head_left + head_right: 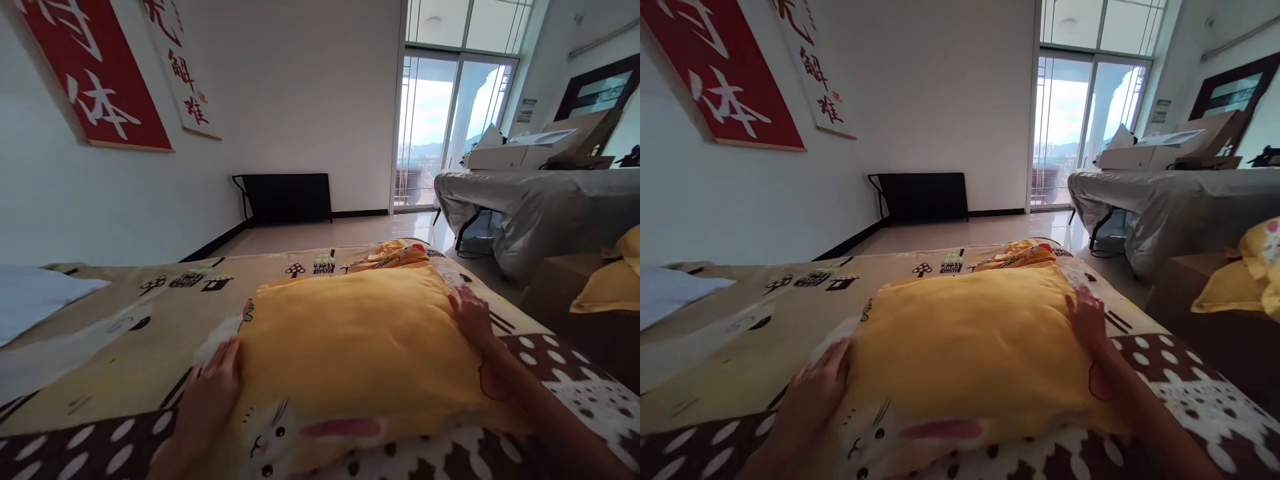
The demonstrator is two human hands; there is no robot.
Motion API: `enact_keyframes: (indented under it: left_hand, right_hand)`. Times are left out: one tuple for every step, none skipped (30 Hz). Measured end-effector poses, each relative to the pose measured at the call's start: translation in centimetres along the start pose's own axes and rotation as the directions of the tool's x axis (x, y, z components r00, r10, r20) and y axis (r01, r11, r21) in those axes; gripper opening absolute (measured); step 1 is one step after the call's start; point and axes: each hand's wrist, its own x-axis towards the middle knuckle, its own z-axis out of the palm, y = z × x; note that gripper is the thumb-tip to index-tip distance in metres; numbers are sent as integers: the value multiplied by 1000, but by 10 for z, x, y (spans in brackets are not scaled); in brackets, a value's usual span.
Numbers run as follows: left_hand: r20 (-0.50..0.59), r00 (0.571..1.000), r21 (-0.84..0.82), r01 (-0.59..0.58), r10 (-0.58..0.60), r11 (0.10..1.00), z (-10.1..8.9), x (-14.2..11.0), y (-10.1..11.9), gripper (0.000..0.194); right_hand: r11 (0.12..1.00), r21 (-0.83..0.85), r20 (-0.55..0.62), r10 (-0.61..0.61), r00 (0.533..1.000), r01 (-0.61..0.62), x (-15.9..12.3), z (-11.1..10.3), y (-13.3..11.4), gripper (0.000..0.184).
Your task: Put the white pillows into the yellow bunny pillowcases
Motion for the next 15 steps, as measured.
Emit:
enact_keyframes:
  left_hand:
    - [-42,996,-4,-84,84,996,-8,-3,22,55]
    - [-65,978,-23,-200,199,979,-15,-5,48,57]
    - [-73,952,-58,-302,298,951,-20,-6,75,59]
    - [-76,922,-89,-384,379,919,-23,-6,100,56]
    - [-69,898,-106,-439,434,892,-22,-6,120,52]
    - [-62,886,-104,-464,459,880,-20,-6,133,51]
    - [-62,885,-87,-464,461,881,-15,-9,136,51]
    - [-64,893,-59,-448,445,892,-9,-13,131,52]
    - [-71,910,-26,-412,409,911,-2,-19,118,53]
    - [-76,927,8,-367,367,930,6,-27,99,54]
    - [-69,938,37,-339,341,940,12,-37,77,54]
    - [-67,949,58,-305,308,951,18,-47,55,53]
    - [-60,957,73,-279,284,957,22,-58,34,53]
    - [-49,963,79,-260,264,962,25,-68,16,54]
    - [-40,970,76,-235,239,969,26,-77,2,54]
  right_hand:
    - [993,63,-27,-97,995,99,-12,-12,-27,53]
    - [966,123,1,-227,974,226,-25,-22,-57,51]
    - [911,175,40,-384,922,372,-38,-30,-87,50]
    - [845,230,51,-505,862,482,-52,-36,-113,51]
    - [784,272,61,-593,803,558,-64,-38,-133,53]
    - [743,288,80,-647,759,604,-74,-39,-145,55]
    - [727,293,99,-669,736,621,-81,-38,-148,56]
    - [738,281,126,-662,739,613,-86,-35,-141,58]
    - [771,257,155,-628,763,582,-88,-31,-127,59]
    - [813,229,184,-576,796,535,-89,-27,-107,60]
    - [856,199,213,-512,832,477,-89,-22,-83,62]
    - [893,171,241,-448,861,416,-89,-17,-57,64]
    - [922,145,267,-386,883,359,-91,-13,-32,66]
    - [944,119,286,-328,900,306,-93,-9,-8,67]
    - [960,98,300,-278,912,261,-95,-6,13,68]
